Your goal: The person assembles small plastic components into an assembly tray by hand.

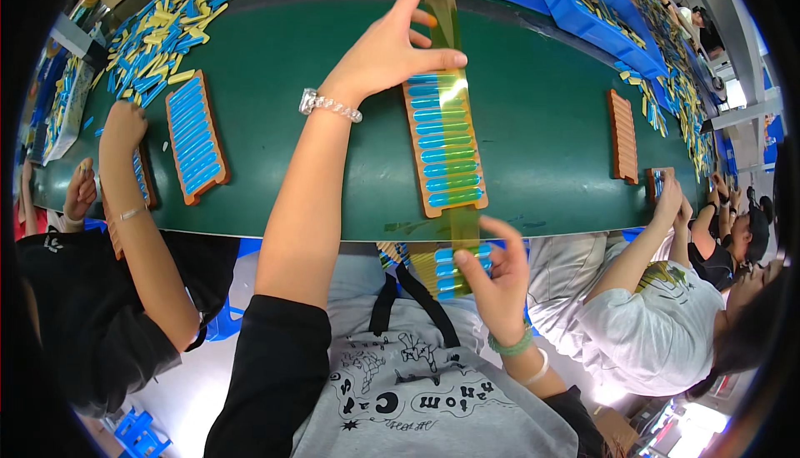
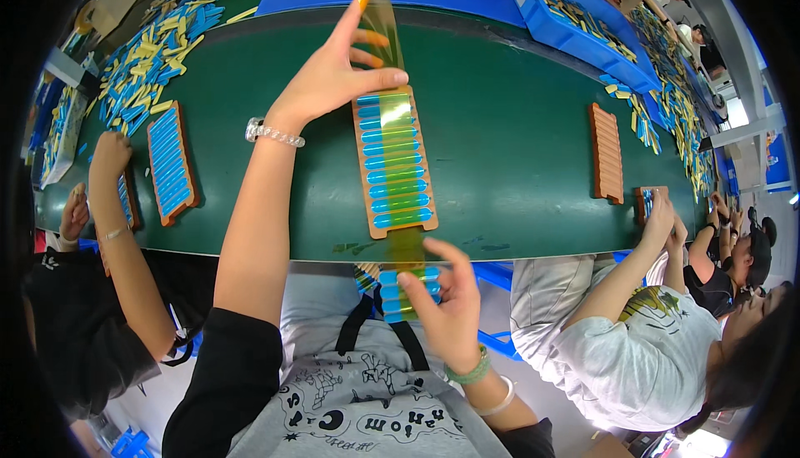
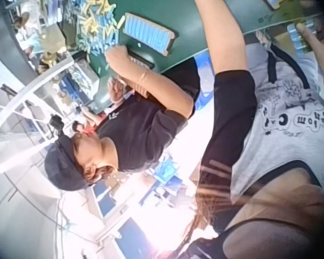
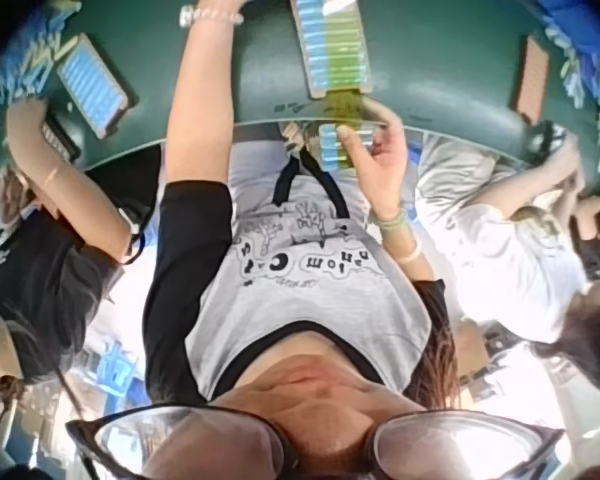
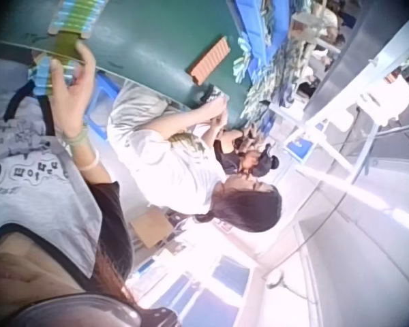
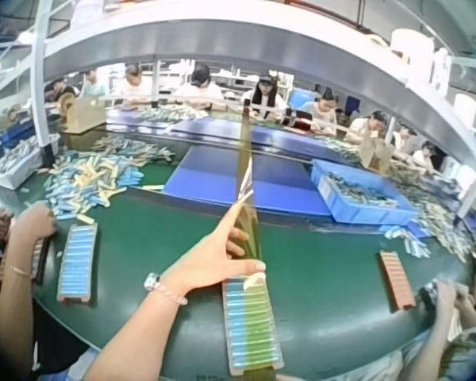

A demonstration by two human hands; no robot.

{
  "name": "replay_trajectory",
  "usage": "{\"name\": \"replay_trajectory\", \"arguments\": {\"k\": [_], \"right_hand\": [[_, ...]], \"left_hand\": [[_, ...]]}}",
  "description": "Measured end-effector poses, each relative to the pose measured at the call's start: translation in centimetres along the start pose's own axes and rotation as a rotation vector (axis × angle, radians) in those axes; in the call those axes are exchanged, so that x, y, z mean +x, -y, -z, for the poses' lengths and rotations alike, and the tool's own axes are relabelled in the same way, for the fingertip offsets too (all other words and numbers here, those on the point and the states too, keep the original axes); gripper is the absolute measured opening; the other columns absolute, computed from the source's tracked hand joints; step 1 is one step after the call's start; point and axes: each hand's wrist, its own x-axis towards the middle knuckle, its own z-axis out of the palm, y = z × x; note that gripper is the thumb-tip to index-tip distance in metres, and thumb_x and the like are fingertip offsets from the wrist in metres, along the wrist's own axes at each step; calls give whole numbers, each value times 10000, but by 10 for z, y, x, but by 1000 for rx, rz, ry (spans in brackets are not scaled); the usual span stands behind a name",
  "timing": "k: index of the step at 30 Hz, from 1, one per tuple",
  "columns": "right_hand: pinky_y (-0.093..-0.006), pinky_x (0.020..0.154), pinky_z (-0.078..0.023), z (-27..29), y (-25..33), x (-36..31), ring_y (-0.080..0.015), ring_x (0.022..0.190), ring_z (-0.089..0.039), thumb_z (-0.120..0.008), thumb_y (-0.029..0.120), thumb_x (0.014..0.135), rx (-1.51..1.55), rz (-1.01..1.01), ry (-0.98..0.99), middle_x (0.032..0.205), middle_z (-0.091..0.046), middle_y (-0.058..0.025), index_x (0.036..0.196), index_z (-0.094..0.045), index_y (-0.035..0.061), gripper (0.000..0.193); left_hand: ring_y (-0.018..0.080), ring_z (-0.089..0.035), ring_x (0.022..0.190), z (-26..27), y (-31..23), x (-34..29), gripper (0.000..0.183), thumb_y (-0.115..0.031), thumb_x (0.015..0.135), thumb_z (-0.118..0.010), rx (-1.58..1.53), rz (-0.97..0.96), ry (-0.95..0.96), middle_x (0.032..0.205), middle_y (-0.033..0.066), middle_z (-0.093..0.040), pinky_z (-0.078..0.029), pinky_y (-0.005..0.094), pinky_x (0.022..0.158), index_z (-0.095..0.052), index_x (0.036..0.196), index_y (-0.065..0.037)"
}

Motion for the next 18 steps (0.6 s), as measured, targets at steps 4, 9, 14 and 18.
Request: {"name": "replay_trajectory", "arguments": {"k": [4,9,14,18], "right_hand": [[-165,560,-393,2,-5,25,5,721,-531,-743,17,870,-217,257,101,941,-685,-28,1135,-655,-3,280],[-152,623,-404,2,-3,41,-4,780,-542,-721,13,886,-187,227,145,989,-691,-33,1114,-691,-8,231],[-158,640,-412,6,4,42,-11,785,-546,-710,23,900,-155,46,187,993,-696,-40,1168,-699,9,269],[-166,653,-431,8,3,46,-19,794,-562,-689,27,920,-193,32,214,970,-697,-45,1187,-702,16,267]], "left_hand": [[332,-696,1016,1,-1,1,1128,-424,744,-818,191,-38,-215,1252,195,-618,-535,442,914,-114,1588,-174],[263,-703,793,3,-3,1,1094,-193,774,-828,19,-1,-221,1136,225,-607,-566,347,722,-107,1597,-192],[258,-701,762,2,-3,3,1102,-170,763,-832,2,-25,-261,1092,211,-608,-565,349,704,-111,1596,-195],[251,-694,713,2,3,5,1106,-163,760,-832,21,-66,-307,1074,206,-609,-565,345,683,-110,1596,-201]]}}
